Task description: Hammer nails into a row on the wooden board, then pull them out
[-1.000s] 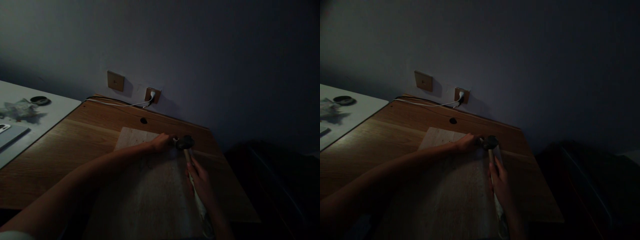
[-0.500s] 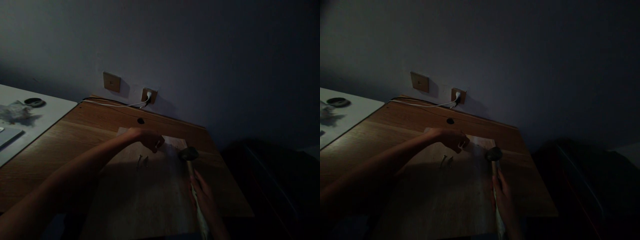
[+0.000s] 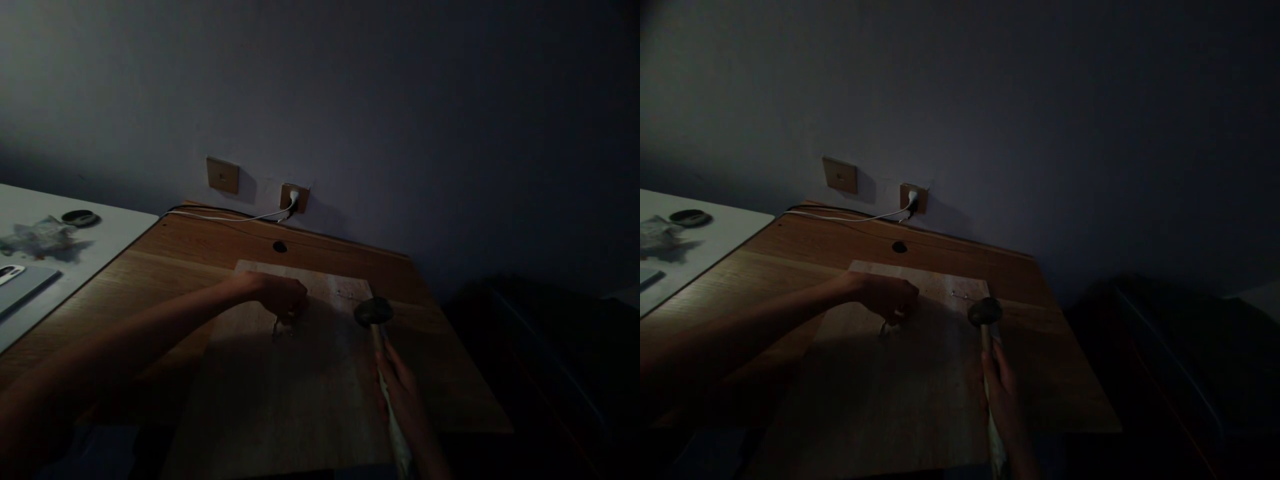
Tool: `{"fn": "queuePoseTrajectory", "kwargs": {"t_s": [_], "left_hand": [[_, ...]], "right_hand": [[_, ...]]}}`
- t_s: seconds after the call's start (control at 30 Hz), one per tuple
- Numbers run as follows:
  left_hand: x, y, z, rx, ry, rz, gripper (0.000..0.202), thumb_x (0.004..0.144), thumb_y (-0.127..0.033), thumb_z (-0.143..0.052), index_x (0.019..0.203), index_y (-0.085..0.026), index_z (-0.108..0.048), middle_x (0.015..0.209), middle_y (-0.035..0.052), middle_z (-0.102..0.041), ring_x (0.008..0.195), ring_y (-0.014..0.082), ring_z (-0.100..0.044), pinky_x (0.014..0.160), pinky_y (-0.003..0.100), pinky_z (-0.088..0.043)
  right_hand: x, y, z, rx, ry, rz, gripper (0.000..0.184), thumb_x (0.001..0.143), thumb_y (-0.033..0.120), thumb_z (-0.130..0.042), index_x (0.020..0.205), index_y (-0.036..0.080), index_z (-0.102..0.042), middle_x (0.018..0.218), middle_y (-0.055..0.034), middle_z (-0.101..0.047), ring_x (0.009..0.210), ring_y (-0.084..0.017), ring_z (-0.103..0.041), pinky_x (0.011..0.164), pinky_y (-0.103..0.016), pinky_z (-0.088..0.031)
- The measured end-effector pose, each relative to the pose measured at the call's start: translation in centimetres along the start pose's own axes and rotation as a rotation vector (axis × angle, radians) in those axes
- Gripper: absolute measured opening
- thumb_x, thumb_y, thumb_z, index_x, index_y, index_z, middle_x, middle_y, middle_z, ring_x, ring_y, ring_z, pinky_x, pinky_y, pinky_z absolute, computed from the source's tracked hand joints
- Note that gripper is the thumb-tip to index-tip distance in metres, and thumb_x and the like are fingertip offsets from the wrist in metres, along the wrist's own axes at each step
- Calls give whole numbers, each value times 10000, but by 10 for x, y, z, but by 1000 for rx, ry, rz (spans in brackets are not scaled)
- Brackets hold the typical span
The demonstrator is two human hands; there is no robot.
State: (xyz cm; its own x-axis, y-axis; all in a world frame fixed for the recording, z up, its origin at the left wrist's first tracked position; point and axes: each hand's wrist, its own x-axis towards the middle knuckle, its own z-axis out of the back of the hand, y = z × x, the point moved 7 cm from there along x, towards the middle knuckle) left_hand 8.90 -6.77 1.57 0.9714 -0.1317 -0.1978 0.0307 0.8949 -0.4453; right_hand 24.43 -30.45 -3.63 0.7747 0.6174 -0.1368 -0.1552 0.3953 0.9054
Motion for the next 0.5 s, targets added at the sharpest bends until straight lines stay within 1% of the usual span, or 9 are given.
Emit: {"fn": "queuePoseTrajectory", "kwargs": {"t_s": [0.07, 0.17, 0.23, 0.3, 0.4, 0.5], "left_hand": [[-1, 0, 2, 11, -19, -14, 170, 653, -78, -790, 755, -198, -726, 860, 8, -692, 709, 138, -569, 634, 234, -407], [0, 3, 7, -31, -43, -11, 207, 671, -47, -752, 809, -200, -728, 826, -4, -706, 704, 135, -591, 624, 219, -411], [4, 7, 13, -105, -102, -2, 248, 704, -24, -703, 885, -193, -723, 791, -16, -713, 691, 125, -609, 632, 203, -422], [12, 10, 21, -169, -215, -12, 303, 739, -10, -652, 976, -185, -719, 801, -16, -725, 701, 114, -633, 655, 186, -433], [29, 17, 29, -216, -417, -11, 347, 782, -27, -607, 1069, -184, -722, 858, -2, -741, 758, 113, -666, 712, 179, -448], [43, 28, 26, -246, -551, 71, 280, 801, -74, -595, 1011, -184, -744, 879, 4, -749, 808, 132, -683, 750, 195, -462]], "right_hand": [[0, 0, 1, -16, -27, -16, 716, 784, 680, -652, 1321, 207, -677, 735, -41, -701, 720, -261, -702, 611, -350, -555], [0, 5, 2, -24, -60, 17, 697, 754, 679, -674, 1275, 217, -705, 894, -78, -751, 905, -282, -713, 754, -363, -563], [0, 7, 2, -16, -69, 31, 685, 746, 681, -679, 1258, 229, -712, 970, -90, -758, 993, -288, -702, 813, -367, -557], [-1, 5, 2, -7, -69, 11, 692, 746, 689, -674, 1262, 229, -708, 953, -89, -755, 982, -287, -704, 787, -361, -562], [-1, 1, 2, 2, -54, -35, 726, 747, 695, -674, 1291, 215, -691, 826, -69, -730, 832, -272, -712, 654, -334, -559], [-3, -3, -1, 6, -30, -85, 767, 757, 703, -662, 1342, 207, -658, 690, -32, -673, 650, -236, -675, 530, -309, -519]]}}
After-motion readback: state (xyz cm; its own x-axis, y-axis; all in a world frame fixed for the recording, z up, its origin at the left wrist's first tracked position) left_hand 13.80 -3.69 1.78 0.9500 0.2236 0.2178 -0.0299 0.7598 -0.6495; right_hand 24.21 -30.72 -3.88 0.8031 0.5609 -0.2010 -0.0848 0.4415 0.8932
